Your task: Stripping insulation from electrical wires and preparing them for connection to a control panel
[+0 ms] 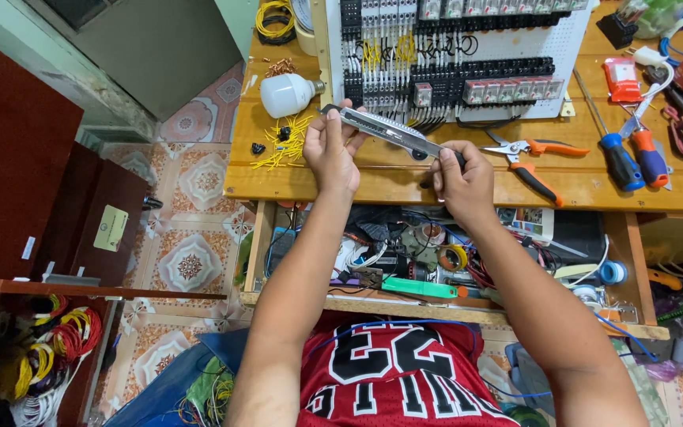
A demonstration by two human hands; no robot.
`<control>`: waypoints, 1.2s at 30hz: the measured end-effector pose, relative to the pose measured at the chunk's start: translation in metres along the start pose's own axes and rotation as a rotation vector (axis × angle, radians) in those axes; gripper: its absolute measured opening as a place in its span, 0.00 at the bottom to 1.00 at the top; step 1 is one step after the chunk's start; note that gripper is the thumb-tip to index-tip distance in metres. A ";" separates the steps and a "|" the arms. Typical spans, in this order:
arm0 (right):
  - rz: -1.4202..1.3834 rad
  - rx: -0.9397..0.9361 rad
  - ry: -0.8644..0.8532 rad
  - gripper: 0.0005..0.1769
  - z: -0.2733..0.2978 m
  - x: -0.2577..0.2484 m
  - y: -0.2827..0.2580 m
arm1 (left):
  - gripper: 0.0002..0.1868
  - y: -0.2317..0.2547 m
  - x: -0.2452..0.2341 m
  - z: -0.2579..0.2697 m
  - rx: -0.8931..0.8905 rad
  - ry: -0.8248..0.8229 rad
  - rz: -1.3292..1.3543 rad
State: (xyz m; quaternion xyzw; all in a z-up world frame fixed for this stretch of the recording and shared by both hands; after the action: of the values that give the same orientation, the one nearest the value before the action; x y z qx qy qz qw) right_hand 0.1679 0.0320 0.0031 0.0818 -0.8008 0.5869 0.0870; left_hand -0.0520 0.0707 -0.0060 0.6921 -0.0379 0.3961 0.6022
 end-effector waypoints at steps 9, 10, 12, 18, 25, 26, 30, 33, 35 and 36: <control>-0.043 0.005 0.016 0.06 -0.004 -0.002 0.006 | 0.10 -0.006 0.005 0.000 0.003 -0.056 -0.015; -0.043 0.005 0.015 0.06 -0.004 -0.002 0.006 | 0.10 -0.007 0.004 0.000 0.004 -0.055 -0.015; -0.069 0.031 -0.023 0.06 -0.004 0.000 0.008 | 0.10 -0.008 0.004 0.000 0.012 -0.064 -0.012; 0.268 0.001 -0.046 0.08 -0.014 -0.031 0.027 | 0.09 -0.019 0.005 0.001 0.002 -0.090 -0.024; -0.277 0.289 -0.129 0.22 -0.003 -0.003 0.012 | 0.08 -0.013 -0.006 -0.011 -0.080 -0.037 0.027; -0.386 0.336 -0.180 0.25 -0.002 0.000 0.014 | 0.08 -0.012 -0.008 -0.012 -0.103 -0.034 0.050; -0.597 0.484 -0.291 0.28 0.010 0.020 -0.012 | 0.08 -0.015 -0.010 -0.015 -0.166 -0.038 0.101; -0.747 0.517 -0.391 0.32 0.005 0.015 0.002 | 0.06 -0.021 -0.012 -0.018 -0.203 -0.094 0.116; -0.776 0.500 -0.370 0.29 0.003 0.007 0.011 | 0.06 -0.023 -0.007 -0.013 -0.213 -0.113 0.106; -0.804 0.479 -0.350 0.26 0.001 0.002 0.016 | 0.06 -0.023 -0.004 -0.011 -0.220 -0.136 0.097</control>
State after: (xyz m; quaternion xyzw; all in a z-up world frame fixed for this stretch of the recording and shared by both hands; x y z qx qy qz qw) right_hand 0.1621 0.0354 -0.0115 0.4990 -0.5511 0.6518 0.1496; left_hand -0.0478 0.0851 -0.0273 0.6443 -0.1552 0.3705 0.6508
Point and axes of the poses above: each hand's wrist, its own z-axis away from the middle knuckle, its own x-axis out of the palm, y = z × x, the point moved 5 cm from there along -z, towards the middle knuckle, and after that the axes turned 12 degrees about -z, right-handed, at the moved point
